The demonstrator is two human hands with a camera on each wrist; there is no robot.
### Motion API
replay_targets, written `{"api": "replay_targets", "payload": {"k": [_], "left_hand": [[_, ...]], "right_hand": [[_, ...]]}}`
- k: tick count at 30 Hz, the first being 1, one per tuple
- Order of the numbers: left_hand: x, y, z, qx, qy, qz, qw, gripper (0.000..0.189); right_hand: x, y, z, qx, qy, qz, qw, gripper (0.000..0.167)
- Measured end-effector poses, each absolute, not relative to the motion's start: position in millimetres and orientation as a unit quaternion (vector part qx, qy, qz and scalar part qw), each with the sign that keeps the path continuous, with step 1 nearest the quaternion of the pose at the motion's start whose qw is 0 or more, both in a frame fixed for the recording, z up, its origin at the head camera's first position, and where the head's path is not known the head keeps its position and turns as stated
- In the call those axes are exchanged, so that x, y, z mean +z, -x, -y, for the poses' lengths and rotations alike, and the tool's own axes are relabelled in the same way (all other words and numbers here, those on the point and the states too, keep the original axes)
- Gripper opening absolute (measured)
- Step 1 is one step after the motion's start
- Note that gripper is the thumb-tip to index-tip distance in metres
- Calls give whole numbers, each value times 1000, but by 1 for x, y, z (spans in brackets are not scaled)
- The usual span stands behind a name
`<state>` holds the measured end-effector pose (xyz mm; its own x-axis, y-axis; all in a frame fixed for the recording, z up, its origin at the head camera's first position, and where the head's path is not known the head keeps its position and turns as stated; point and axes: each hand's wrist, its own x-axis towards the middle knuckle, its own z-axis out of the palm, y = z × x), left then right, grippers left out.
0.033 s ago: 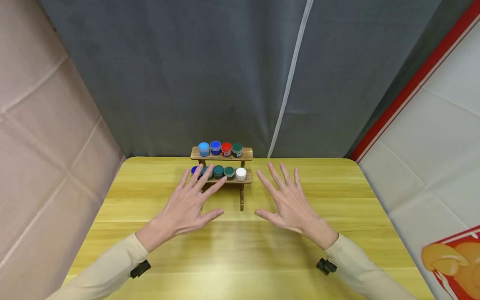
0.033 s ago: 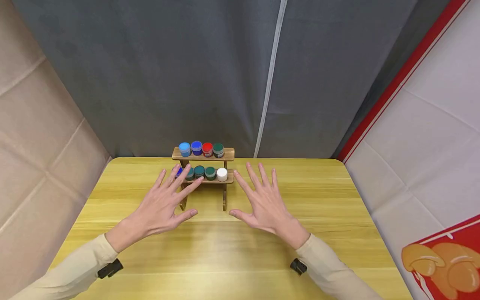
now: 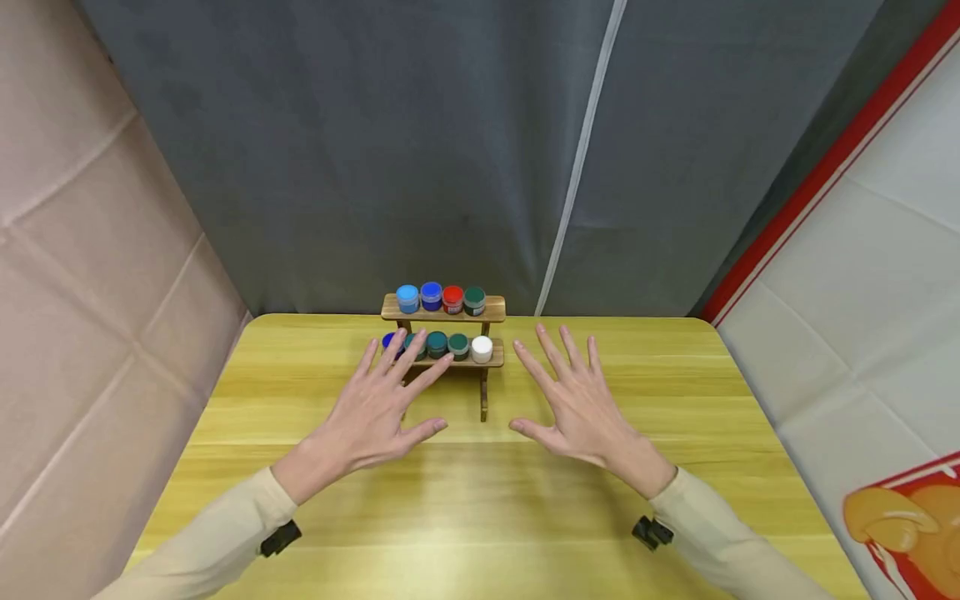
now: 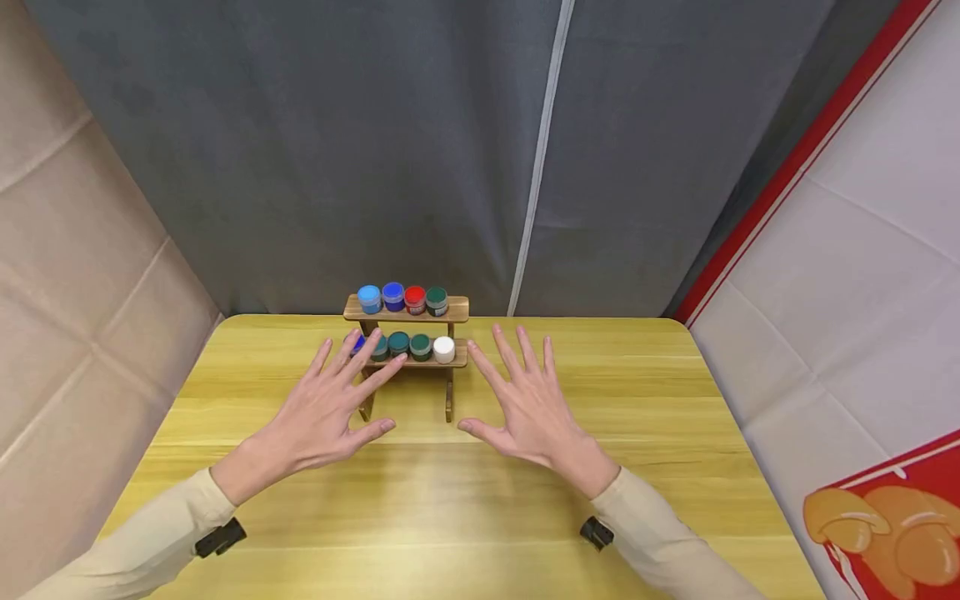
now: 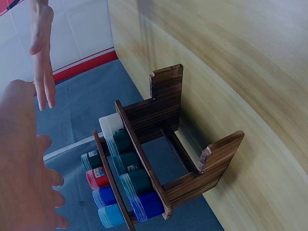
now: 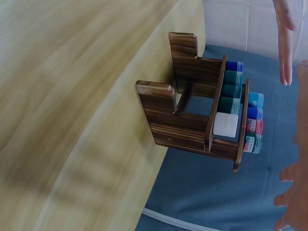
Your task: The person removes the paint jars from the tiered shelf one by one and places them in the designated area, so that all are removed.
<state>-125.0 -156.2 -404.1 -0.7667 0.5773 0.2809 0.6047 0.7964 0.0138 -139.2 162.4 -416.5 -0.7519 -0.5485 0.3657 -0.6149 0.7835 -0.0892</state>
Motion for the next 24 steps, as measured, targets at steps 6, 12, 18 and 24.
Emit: {"api": "replay_targets", "payload": {"k": [6, 12, 18, 24], "left_hand": [[-403, 125, 155, -53, 306, 943, 118, 76], [-399, 125, 159, -57, 294, 948, 104, 76], [-401, 127, 161, -61, 296, 948, 102, 73], [-407, 127, 162, -63, 296, 948, 104, 72]], "right_hand": [[-413, 143, -166, 90, -310, 932, 163, 97], [-407, 147, -169, 93, -308, 933, 163, 95], [-400, 157, -170, 99, -299, 936, 159, 96], [-393, 170, -170, 96, -299, 936, 161, 94]]}}
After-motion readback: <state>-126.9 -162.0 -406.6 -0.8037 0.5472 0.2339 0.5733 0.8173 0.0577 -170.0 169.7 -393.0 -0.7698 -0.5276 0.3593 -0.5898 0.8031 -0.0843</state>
